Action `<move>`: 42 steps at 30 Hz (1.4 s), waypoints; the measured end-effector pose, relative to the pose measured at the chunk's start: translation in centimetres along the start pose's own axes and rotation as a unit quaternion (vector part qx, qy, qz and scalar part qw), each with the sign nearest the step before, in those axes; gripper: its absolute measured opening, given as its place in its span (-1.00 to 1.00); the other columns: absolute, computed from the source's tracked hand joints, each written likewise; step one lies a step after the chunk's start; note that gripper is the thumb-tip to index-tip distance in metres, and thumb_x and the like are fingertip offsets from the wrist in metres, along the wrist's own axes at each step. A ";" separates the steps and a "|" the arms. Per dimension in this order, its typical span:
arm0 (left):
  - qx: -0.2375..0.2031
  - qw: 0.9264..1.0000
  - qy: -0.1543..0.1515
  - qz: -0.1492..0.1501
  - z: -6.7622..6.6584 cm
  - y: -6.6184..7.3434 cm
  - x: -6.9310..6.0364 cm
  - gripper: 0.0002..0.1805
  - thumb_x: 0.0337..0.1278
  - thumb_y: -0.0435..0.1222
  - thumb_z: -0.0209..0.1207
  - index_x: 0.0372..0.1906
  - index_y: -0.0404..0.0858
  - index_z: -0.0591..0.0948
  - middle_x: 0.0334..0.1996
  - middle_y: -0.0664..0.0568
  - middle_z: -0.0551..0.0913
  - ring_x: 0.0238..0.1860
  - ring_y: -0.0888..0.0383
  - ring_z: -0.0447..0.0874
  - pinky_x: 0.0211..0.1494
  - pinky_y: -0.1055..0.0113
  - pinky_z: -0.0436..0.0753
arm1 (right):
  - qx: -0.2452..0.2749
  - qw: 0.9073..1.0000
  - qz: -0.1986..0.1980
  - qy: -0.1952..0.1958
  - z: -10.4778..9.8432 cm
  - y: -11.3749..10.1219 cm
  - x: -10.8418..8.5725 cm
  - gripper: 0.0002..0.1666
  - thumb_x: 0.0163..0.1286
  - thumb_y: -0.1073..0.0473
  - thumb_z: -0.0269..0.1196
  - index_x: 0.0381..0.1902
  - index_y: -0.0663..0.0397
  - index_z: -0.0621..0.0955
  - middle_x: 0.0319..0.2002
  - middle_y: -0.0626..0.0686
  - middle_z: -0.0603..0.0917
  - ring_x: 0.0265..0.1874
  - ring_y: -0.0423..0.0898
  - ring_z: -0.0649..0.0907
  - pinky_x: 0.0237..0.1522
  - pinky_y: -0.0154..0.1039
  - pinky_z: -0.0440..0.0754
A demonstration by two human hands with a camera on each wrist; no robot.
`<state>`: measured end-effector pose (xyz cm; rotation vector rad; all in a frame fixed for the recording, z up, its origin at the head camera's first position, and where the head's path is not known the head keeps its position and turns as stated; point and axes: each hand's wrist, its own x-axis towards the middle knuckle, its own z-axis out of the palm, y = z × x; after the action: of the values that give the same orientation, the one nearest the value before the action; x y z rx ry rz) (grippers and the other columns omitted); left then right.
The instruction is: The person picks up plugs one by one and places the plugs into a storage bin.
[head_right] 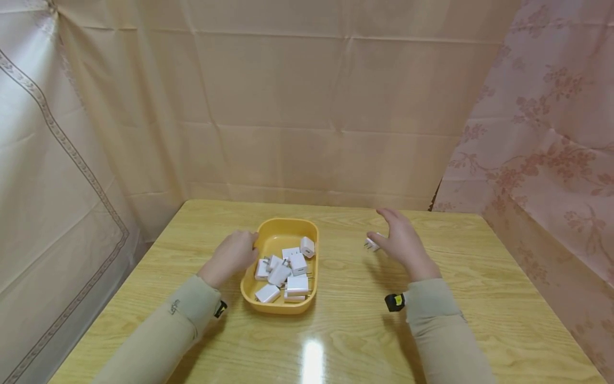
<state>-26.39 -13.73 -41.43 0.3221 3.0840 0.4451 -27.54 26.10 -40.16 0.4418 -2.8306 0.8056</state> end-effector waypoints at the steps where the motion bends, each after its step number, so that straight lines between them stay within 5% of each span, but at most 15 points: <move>1: 0.000 1.000 0.000 -0.001 0.0 0.0 0.0 -0.72 0.25 -0.41 0.19 0.02 -0.43 0.67 -0.28 -0.13 0.67 -0.41 0.07 0.57 -0.41 0.27 0.58 | -0.001 1.000 0.000 0.005 0.0 0.2 -0.1 -0.12 0.45 -0.02 0.31 0.53 0.28 0.25 0.49 0.39 0.19 0.44 0.42 0.20 0.34 0.40 0.20; 20: -0.002 1.000 -0.001 -0.004 -0.1 0.0 -0.1 -0.69 0.27 -0.41 0.19 0.07 -0.45 0.65 -0.25 -0.15 0.67 -0.42 0.08 0.57 -0.43 0.30 0.57 | -0.011 0.999 0.018 0.045 -0.7 2.2 -1.0 -0.11 0.46 -0.14 0.28 0.47 0.34 0.31 0.40 0.46 0.29 0.36 0.48 0.27 0.27 0.46 0.24; 42: 0.004 1.000 0.001 -0.004 0.1 -0.3 0.0 -0.70 0.27 -0.40 0.19 0.05 -0.43 0.66 -0.26 -0.14 0.68 -0.44 0.08 0.57 -0.43 0.28 0.57 | -0.009 0.999 0.044 0.004 1.1 3.6 -1.5 -0.10 0.44 -0.17 0.29 0.44 0.38 0.33 0.36 0.52 0.30 0.29 0.48 0.33 0.22 0.45 0.31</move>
<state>-26.41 -13.99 -41.62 0.3095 3.0888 0.4327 -27.40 28.79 -43.15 0.3111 -2.8643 0.7960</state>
